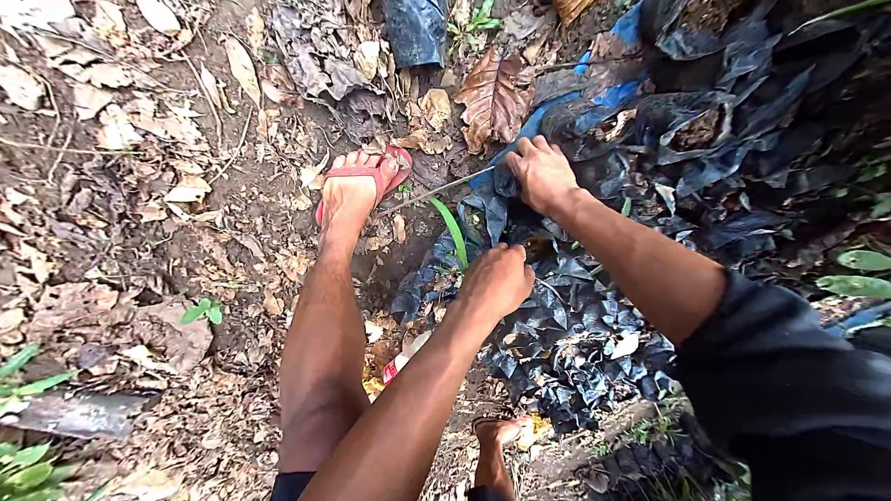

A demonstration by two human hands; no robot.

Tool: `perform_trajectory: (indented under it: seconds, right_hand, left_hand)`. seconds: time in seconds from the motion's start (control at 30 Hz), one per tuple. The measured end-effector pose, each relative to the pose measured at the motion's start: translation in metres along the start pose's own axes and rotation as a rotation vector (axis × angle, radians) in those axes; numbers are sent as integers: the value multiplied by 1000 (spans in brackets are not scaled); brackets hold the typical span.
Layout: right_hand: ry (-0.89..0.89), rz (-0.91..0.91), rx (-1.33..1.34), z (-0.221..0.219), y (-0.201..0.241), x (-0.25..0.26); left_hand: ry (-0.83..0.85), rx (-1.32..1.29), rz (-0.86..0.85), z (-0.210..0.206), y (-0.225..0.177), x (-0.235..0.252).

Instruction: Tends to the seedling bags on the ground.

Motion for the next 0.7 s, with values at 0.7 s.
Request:
perform_trajectory:
  seconds: [0.7]
  right_hand:
    - [-222,-245,784,-1,-22,-73]
  left_hand:
    - [-294,-97,163,10,35,10]
Point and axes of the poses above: each hand's wrist, its own x-axis towards the middle knuckle, its own z-axis out of the back of the hand, y = z × x, the point moved 2 cm from there along x, towards the middle knuckle, and after that the axes turned 14 degrees about y, right-handed, at the moved point
